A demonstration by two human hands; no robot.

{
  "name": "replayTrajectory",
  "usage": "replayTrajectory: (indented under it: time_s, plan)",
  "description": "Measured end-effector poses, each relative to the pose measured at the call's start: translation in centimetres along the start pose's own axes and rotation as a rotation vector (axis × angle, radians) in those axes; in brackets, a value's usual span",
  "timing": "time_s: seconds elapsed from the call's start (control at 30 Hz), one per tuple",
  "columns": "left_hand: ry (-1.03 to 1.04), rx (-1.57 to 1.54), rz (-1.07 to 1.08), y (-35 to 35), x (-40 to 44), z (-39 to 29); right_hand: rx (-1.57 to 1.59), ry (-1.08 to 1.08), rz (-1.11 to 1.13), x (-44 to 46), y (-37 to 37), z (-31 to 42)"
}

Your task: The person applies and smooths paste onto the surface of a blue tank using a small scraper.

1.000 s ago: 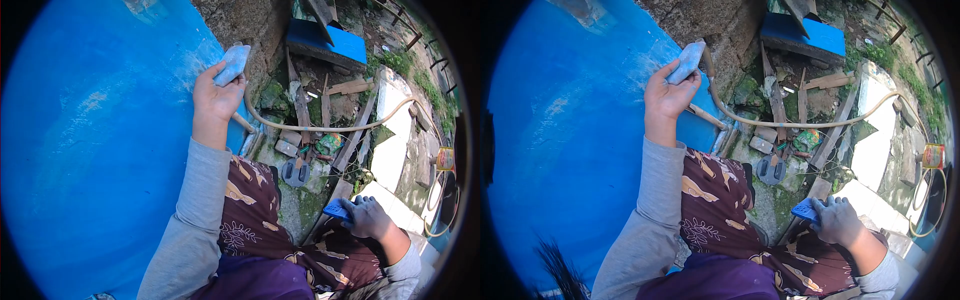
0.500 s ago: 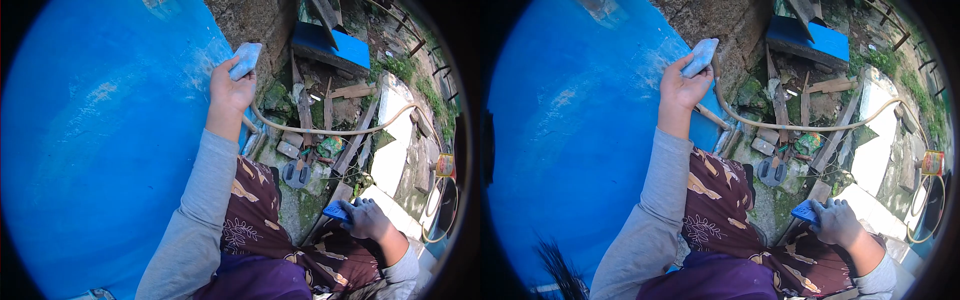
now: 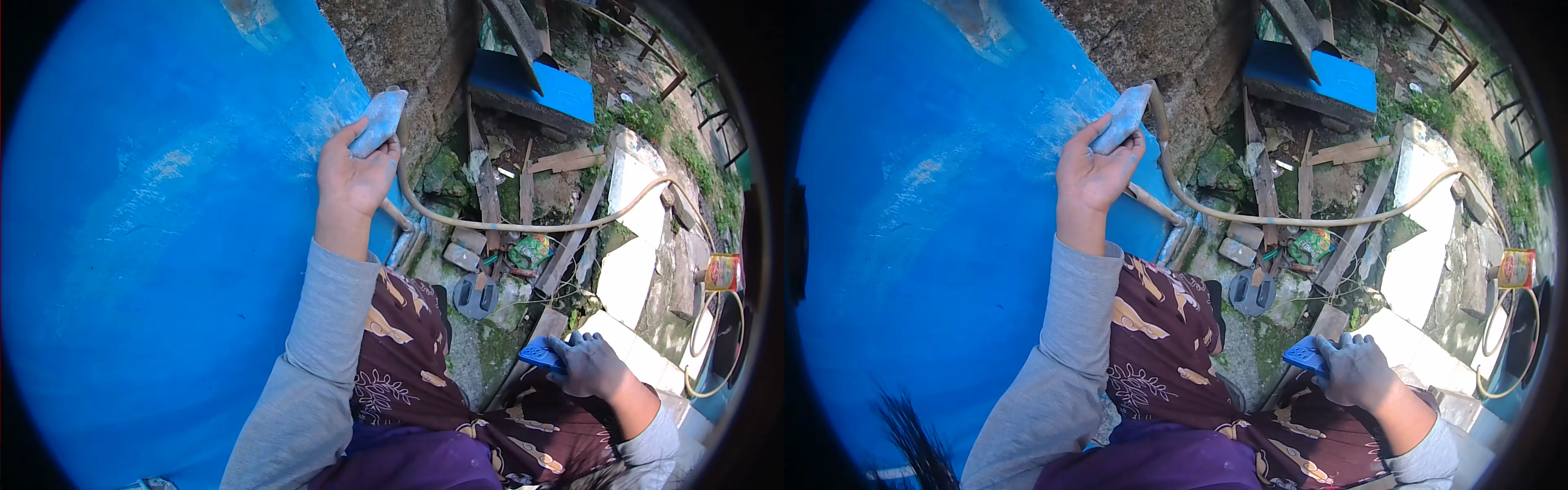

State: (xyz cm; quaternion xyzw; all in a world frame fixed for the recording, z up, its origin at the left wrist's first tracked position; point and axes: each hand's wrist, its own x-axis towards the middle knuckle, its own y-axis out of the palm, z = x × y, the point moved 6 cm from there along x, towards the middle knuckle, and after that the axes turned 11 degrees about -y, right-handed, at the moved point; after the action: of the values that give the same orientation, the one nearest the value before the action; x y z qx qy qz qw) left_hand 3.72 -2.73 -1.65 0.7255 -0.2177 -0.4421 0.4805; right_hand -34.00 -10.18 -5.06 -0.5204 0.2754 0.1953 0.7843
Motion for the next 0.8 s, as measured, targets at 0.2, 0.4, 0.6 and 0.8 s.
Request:
replayTrajectory:
  time_s: [0.2,0.4,0.6,0.8]
  plan:
    - [0.101,0.064,-0.070,-0.2,2.2,0.6,0.012,-0.026,-0.014,0.2,0.1,0.3]
    - [-0.042,-0.033,0.018,-0.2,0.8,-0.1,-0.002,-0.017,0.011,0.1,-0.3,0.3]
    - [0.051,0.005,-0.053,0.0,0.4,0.5,-0.007,-0.028,-0.032,0.1,0.0,0.3]
    - [0.014,0.002,-0.044,-0.3,1.1,0.4,0.020,-0.018,-0.025,0.2,-0.1,0.5]
